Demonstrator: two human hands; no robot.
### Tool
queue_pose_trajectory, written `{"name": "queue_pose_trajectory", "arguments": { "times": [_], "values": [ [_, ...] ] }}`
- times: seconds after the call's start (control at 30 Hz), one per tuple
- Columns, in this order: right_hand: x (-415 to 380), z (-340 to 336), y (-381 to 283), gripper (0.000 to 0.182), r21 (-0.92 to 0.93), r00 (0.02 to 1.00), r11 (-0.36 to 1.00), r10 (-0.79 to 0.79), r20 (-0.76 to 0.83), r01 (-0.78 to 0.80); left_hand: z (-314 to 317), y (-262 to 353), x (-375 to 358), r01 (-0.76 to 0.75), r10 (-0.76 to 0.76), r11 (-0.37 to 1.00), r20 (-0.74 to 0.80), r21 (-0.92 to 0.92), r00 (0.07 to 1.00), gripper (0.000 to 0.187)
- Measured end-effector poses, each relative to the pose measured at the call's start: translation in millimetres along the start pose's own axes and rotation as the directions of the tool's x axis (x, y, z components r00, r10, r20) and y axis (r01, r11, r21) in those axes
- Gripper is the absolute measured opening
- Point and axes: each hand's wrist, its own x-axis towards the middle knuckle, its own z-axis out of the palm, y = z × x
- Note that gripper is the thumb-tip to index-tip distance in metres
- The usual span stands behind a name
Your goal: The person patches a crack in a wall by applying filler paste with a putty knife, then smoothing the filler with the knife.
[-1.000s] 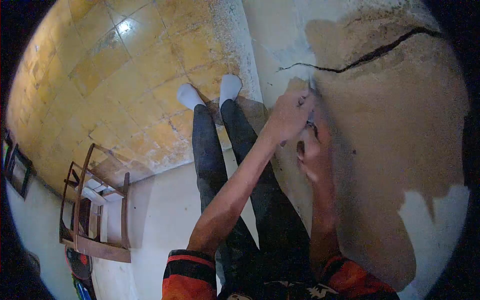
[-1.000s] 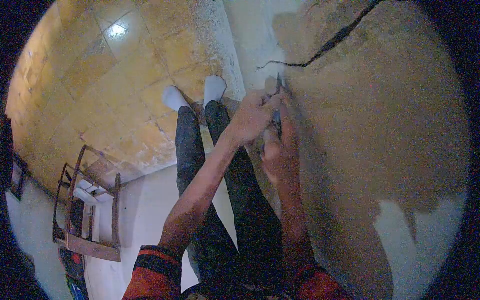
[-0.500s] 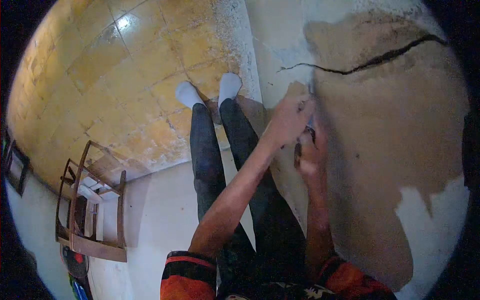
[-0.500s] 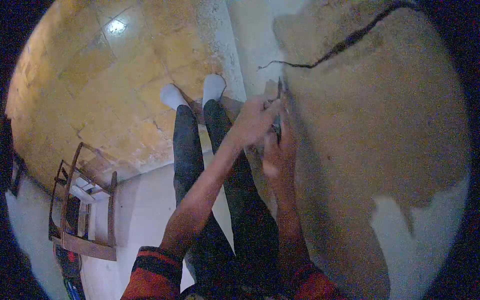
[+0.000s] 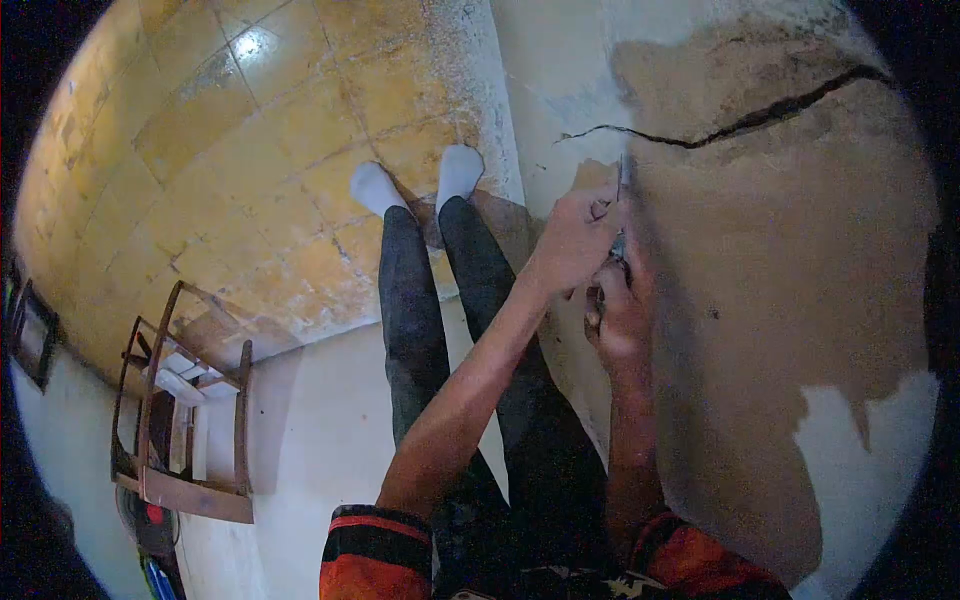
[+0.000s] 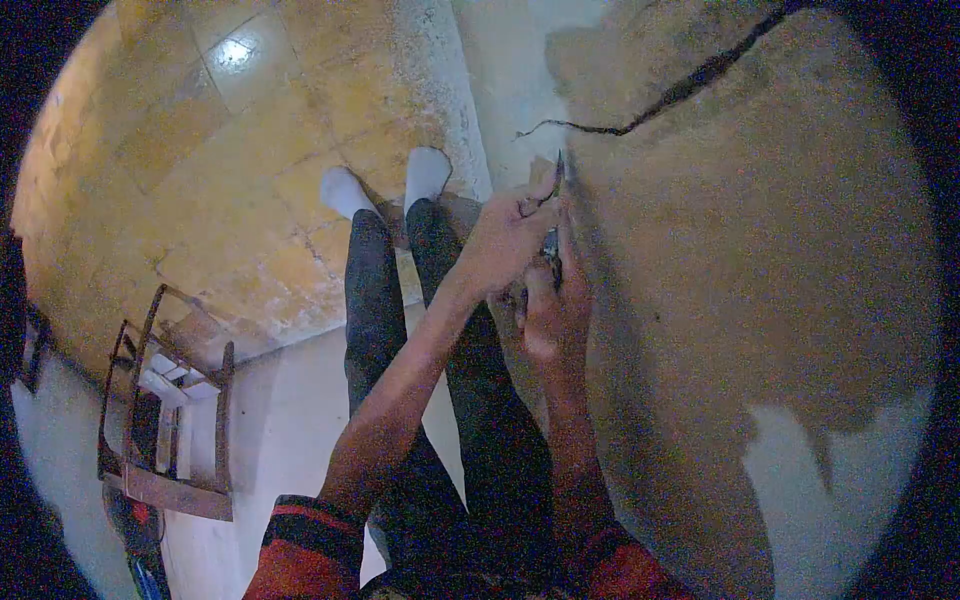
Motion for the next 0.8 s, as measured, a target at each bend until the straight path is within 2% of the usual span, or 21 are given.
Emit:
{"name": "queue_pose_trajectory", "arguments": {
  "times": [0.13, 0.23, 0.33, 0.4, 0.47, 0.53, 0.6, 0.67, 0.73, 0.77, 0.8],
  "values": [
    [-15, 2, -41, 0.049, 0.105, 0.968, 0.965, 0.246, -0.044, -0.24, 2, 3, 3, 0.03, -0.031, 0.993, 0.009, 0.118, 0.999, 0.033],
    [4, 2, -2, 0.044, 0.144, 0.984, 0.974, 0.178, 0.005, -0.177, -2, 1, 8, 0.023, -0.027, 0.986, 0.019, 0.162, 0.999, 0.034],
    [-6, 4, -19, 0.044, 0.22, 0.99, 0.967, 0.136, -0.025, -0.127, 2, 2, 4, -0.038, 0.048, 0.98, -0.045, 0.195, 0.998, 0.034],
    [-2, 13, -29, 0.048, 0.182, 0.989, 0.976, 0.133, -0.058, -0.12, 0, 0, 9, -0.029, 0.037, 0.986, -0.046, 0.163, 0.998, 0.033],
    [-2, 17, -24, 0.051, 0.16, 0.984, 0.974, 0.171, -0.059, -0.159, -6, -3, 12, 0.073, -0.075, 0.996, 0.028, 0.058, 0.997, 0.032],
    [2, 19, -18, 0.052, 0.154, 0.974, 0.964, 0.226, -0.032, -0.218, -6, -7, 13, 0.029, -0.031, 0.993, 0.022, 0.115, 0.999, 0.031],
    [-9, 12, -28, 0.053, 0.188, 0.961, 0.954, 0.256, -0.102, -0.234, -6, -1, 13, -0.03, 0.03, 0.985, 0.006, 0.168, 1.0, 0.031],
    [-3, 11, -29, 0.053, 0.194, 0.976, 0.966, 0.192, -0.103, -0.17, 0, 2, 7, -0.084, 0.089, 0.974, -0.013, 0.212, 0.996, 0.03],
    [5, 15, -22, 0.052, 0.17, 0.998, 0.984, 0.066, -0.023, -0.061, -7, -11, 21, -0.031, 0.03, 0.986, 0.014, 0.162, 0.999, 0.031],
    [2, 16, -24, 0.052, 0.161, 0.993, 0.982, 0.111, -0.042, -0.103, -10, -14, 26, -0.009, 0.006, 0.99, 0.026, 0.139, 1.0, 0.031],
    [2, 20, -29, 0.052, 0.162, 0.988, 0.978, 0.143, -0.058, -0.132, -9, -17, 25, -0.094, 0.093, 0.981, 0.013, 0.171, 0.996, 0.032]
  ]
}}
